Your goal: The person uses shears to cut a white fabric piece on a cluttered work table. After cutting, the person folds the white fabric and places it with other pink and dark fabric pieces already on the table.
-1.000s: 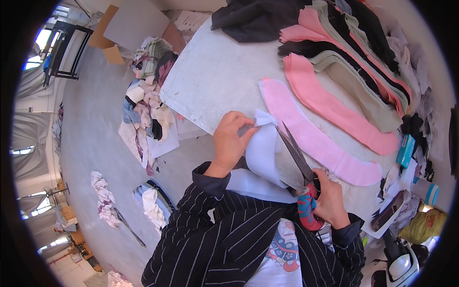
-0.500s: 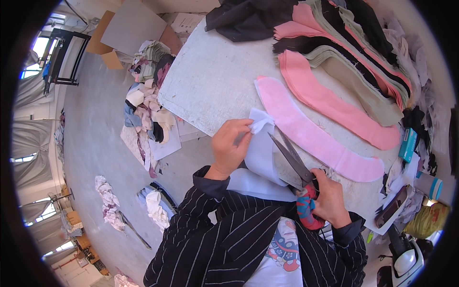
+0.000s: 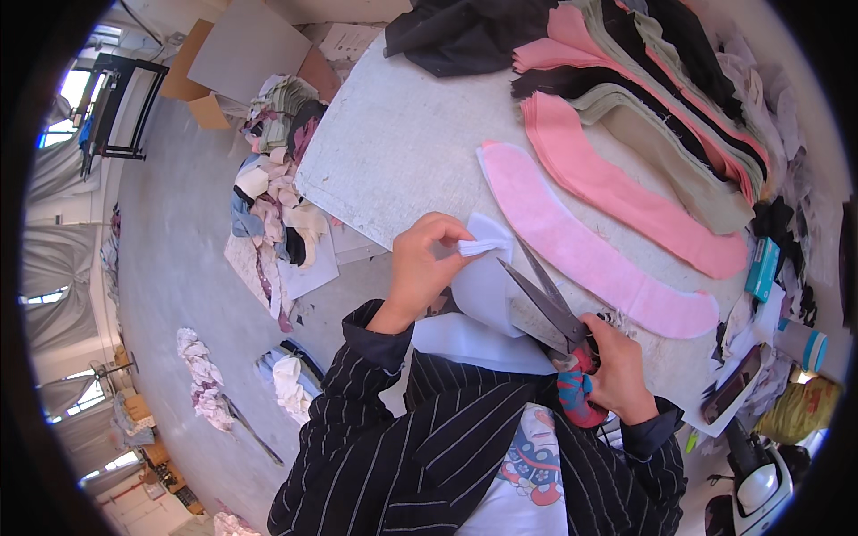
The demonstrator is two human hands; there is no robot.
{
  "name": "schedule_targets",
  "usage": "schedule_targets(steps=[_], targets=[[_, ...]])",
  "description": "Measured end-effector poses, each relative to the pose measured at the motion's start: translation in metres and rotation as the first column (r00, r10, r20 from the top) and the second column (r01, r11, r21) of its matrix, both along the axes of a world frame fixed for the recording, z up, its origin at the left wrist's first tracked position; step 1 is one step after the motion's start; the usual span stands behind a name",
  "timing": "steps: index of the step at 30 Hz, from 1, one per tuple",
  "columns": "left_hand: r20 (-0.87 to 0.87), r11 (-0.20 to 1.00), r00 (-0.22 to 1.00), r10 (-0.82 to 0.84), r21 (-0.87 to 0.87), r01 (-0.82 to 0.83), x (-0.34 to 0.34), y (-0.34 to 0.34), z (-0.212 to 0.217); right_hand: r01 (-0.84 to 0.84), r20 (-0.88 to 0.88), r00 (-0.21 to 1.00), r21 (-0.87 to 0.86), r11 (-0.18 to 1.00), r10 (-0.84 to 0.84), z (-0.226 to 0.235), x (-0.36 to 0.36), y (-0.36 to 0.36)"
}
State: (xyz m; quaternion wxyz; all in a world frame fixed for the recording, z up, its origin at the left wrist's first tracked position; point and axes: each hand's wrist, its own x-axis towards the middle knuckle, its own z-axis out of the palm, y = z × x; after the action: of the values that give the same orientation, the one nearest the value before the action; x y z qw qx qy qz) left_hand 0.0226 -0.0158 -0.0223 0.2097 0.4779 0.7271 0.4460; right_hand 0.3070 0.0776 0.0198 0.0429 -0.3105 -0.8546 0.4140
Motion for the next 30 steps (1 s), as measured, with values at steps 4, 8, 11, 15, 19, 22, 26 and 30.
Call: schedule_targets(steps=[4,8,11,15,19,22,26,30], targets=[[0.271,0.99,0.963,-0.006,0.135,-0.032,0.01,-0.01,-0.003,0.03,-0.051,0.998,-0.017,0.999,-0.031,-0.001,0.005,-0.004],[0.695,0.975,0.718,0.037,0.133,-0.179,0.02,-0.015,-0.002,-0.016,-0.015,1.0,-0.073,0.997,0.014,0.011,0.004,-0.006],[0.872,0.947,0.49,0.012,0.147,-0.285,0.026,-0.019,-0.015,-0.047,0.025,0.999,-0.043,0.998,0.049,0.014,-0.001,-0.012],[0.944,0.92,0.33,-0.034,0.158,-0.358,0.035,-0.022,-0.018,-0.097,0.111,0.989,0.012,0.995,0.096,0.015,-0.011,-0.017],[0.959,0.926,0.276,-0.07,0.165,-0.338,0.034,-0.024,-0.017,-0.097,0.036,0.995,-0.008,0.995,0.097,0.01,-0.019,-0.021],[0.955,0.927,0.273,-0.117,0.204,-0.315,0.03,-0.027,-0.023,-0.095,0.018,0.995,0.014,0.995,0.095,0.006,-0.024,-0.026],[0.967,0.945,0.209,-0.145,0.197,-0.26,0.023,-0.028,-0.025,-0.085,-0.007,0.996,0.046,0.995,0.085,0.003,-0.026,-0.031],[0.974,0.949,0.138,-0.181,0.21,-0.234,0.023,-0.031,-0.029,-0.095,-0.015,0.995,0.044,0.994,0.096,-0.003,-0.028,-0.035]])
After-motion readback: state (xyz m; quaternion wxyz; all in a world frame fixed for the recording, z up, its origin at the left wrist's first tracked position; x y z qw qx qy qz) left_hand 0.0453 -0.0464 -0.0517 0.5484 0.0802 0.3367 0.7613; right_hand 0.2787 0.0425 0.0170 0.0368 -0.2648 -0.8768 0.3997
